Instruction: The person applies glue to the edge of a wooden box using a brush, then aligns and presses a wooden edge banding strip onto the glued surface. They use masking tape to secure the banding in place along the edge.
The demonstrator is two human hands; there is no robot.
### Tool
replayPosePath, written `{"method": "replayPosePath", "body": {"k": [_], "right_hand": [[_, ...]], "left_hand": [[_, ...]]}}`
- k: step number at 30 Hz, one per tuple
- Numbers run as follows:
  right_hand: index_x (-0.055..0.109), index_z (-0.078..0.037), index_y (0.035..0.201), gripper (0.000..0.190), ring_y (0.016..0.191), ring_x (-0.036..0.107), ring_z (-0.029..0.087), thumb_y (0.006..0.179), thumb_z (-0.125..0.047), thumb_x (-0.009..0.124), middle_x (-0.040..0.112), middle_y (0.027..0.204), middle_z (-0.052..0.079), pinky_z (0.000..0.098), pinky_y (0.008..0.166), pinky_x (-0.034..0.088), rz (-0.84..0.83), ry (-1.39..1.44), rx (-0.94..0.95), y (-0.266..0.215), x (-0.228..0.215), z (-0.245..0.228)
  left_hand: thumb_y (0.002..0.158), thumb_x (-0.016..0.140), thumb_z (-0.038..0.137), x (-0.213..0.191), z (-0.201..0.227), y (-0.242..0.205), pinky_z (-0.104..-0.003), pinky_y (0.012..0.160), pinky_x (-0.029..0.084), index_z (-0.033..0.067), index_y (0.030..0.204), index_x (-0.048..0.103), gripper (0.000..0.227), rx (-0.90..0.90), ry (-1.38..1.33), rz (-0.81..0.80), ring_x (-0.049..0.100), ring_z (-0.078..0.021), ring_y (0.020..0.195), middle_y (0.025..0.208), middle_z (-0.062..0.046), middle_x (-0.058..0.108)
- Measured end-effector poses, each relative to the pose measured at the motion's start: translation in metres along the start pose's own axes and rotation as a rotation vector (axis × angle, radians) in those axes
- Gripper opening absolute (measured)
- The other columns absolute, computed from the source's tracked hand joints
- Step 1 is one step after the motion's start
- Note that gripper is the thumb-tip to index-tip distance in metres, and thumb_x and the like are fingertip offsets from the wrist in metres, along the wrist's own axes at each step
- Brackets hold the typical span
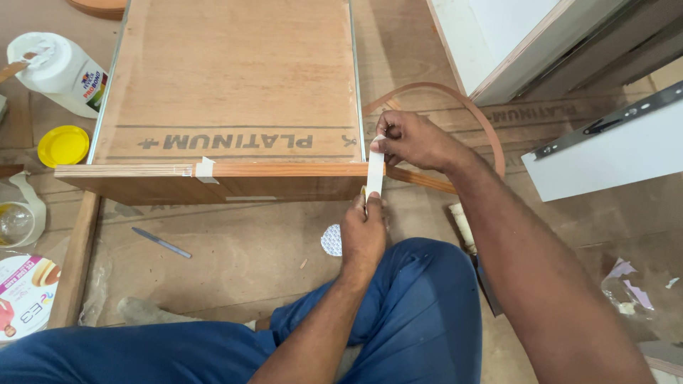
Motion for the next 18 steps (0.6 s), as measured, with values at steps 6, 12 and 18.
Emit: {"method": "replayPosePath", "body": {"k": [6,12,18], "right_hand": [[0.057,-0.003,0.099,0.022,0.078,0.075,0.015,0.095,-0.020,0.070,0.076,0.085,0.011,0.0313,0.069,0.064,-0.032,0.075,-0.007,0.0022,-0.0011,0.0018],[0.060,-0.004,0.099,0.021,0.076,0.073,0.016,0.094,-0.021,0.072,0.076,0.083,0.011,0.0320,0.068,0.063,-0.018,0.047,0.064,0.0026,-0.0006,0.0042],[0.060,-0.004,0.097,0.021,0.075,0.075,0.015,0.091,-0.018,0.073,0.076,0.083,0.010,0.0325,0.067,0.064,-0.057,0.077,0.097,0.0085,-0.0009,0.0090]], "left_hand": [[0.105,0.051,0.033,0.0023,0.0051,-0.0027,-0.031,0.047,0.043,0.0027,0.091,0.067,0.037,-0.001,-0.014,-0.011,0.055,-0.0093,0.051,0.059,-0.003,0.058],[0.105,0.049,0.031,0.0010,0.0088,-0.0014,-0.031,0.046,0.042,0.0032,0.091,0.066,0.035,0.004,0.055,-0.013,0.053,-0.0099,0.048,0.056,-0.003,0.058],[0.105,0.049,0.029,0.0026,0.0032,0.0012,-0.032,0.046,0.043,0.0022,0.091,0.065,0.034,0.010,0.026,-0.008,0.054,-0.0097,0.049,0.057,-0.002,0.057]]}}
Point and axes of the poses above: each hand's wrist, its own y-axis towards the middle knuckle, its own x-axis out of the palm, z = x × y, the point moved 7 cm from there along y, towards the middle knuckle
